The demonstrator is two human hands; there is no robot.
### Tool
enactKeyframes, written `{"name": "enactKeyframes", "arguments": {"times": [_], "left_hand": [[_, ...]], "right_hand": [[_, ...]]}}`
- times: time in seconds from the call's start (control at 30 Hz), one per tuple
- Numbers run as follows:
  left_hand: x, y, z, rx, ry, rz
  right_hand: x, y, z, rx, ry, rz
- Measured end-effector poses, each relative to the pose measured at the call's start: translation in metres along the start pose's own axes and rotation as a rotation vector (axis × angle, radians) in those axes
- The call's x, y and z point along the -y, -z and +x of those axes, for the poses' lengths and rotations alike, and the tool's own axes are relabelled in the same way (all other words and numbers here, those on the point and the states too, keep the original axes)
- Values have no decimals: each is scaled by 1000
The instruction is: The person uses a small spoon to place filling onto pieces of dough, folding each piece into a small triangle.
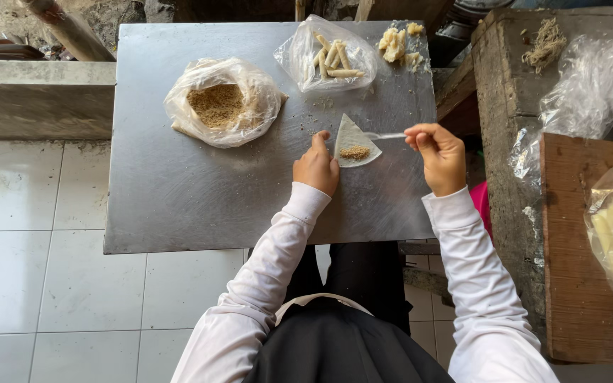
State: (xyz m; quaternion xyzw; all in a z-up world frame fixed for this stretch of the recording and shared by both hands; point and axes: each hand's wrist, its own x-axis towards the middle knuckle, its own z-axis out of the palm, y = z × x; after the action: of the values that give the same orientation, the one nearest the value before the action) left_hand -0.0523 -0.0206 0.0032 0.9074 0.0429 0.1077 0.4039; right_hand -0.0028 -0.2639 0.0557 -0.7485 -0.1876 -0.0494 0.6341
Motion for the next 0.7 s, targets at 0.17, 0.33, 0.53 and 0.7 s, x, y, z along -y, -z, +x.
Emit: {"name": "enactKeyframes", "arguments": {"times": [0.17,0.33,0.53,0.7], "left_hand": [[9,-1,-3,-46,-37,2],[27,-6,-3,-64,-147,51],[24,3,-1,-140,-89,-91],[1,7,-1,-82,-41,-169]], "right_hand": [[53,-71,39,39,141,103],[86,-189,78,253,516,-147],[79,-144,60,154,264,-192],[10,-77,-2,-140,141,-693]]}}
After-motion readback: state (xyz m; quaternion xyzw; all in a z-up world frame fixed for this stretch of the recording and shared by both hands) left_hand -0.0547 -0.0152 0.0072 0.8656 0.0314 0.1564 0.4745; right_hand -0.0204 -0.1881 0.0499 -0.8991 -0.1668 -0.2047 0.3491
